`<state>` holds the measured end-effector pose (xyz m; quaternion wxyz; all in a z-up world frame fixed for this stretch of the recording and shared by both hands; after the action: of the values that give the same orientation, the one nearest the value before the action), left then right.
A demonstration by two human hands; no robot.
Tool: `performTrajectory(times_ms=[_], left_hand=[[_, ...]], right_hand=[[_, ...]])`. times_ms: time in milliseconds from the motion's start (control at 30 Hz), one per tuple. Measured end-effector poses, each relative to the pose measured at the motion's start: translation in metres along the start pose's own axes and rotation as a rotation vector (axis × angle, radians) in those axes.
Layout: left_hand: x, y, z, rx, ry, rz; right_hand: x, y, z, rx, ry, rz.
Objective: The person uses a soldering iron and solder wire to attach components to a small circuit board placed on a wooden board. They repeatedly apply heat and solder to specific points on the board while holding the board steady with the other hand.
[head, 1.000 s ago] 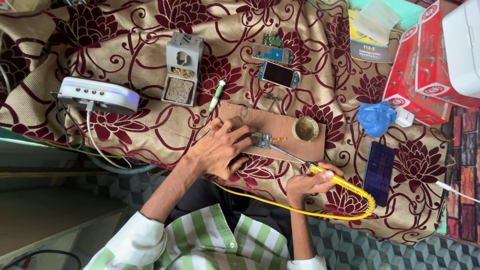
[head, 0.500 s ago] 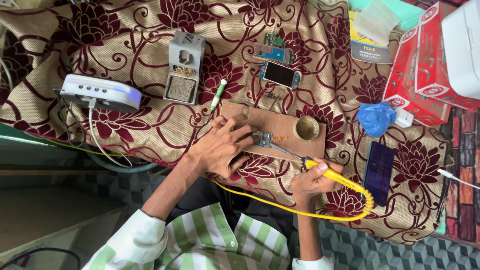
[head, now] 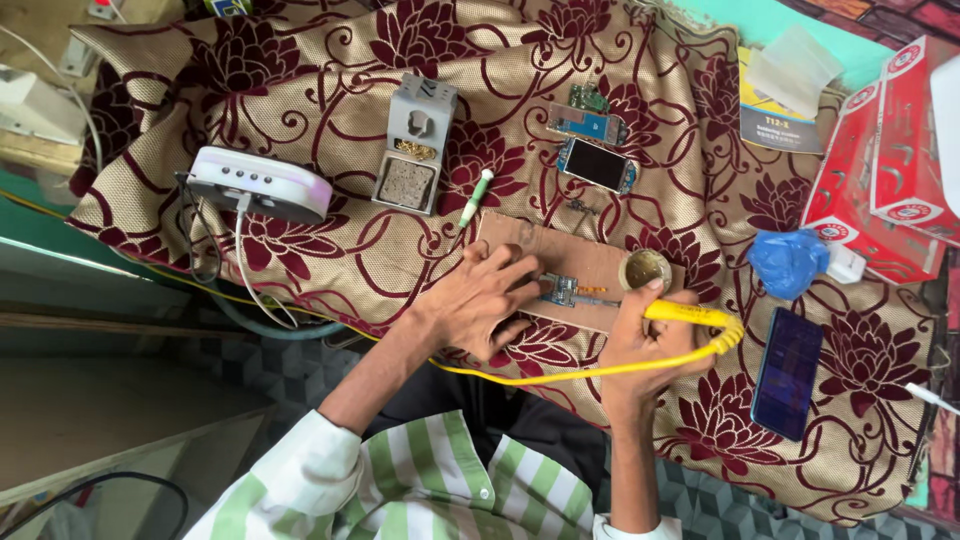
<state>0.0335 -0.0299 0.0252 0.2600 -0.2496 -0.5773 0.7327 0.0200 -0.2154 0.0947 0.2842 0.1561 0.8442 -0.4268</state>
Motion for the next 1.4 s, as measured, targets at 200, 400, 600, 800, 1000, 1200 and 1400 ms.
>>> performTrajectory(times_ms=[200,400,600,800,1000,1200,1400], left_hand=[[0.001,-0.003,0.0,0.019,0.005,0.028],[0.002,-0.003,0.001,-0.004,0.008,0.053],[0.003,-0.008,-0.001,0.023,-0.01,0.082],[0.001,-0.012,0.0,0.015,-0.016,0.092],[-0.001,-0.011,0.005,0.005,-0.051,0.056],[0.002,-0.012,0.002,-0.002,-0.082,0.015],[0.003,-0.017,0.005,0.003,-0.016,0.089]], right_hand=[[0.001,0.002,-0.008,0.065,-0.024,-0.011],[0.01,-0.01,0.007,-0.087,0.079,-0.014],[0.027,-0.01,0.023,-0.197,0.102,0.036],[0.039,-0.018,0.03,-0.229,0.136,-0.005],[0.026,-0.015,0.015,-0.156,0.03,-0.047],[0.018,-0.019,0.015,-0.061,0.07,-0.122],[0.029,-0.03,0.031,-0.2,0.229,-0.157]])
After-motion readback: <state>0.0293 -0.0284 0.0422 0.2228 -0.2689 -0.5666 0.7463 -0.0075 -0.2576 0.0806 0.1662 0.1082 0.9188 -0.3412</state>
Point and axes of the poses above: each hand's wrist, its own x-axis away from the middle knuckle, its own y-axis out of the palm, z = x × y, the point moved 5 cm from there along -x, towards the middle knuckle, and after that the axes turned 11 degrees about -z, right-handed, at the moved point
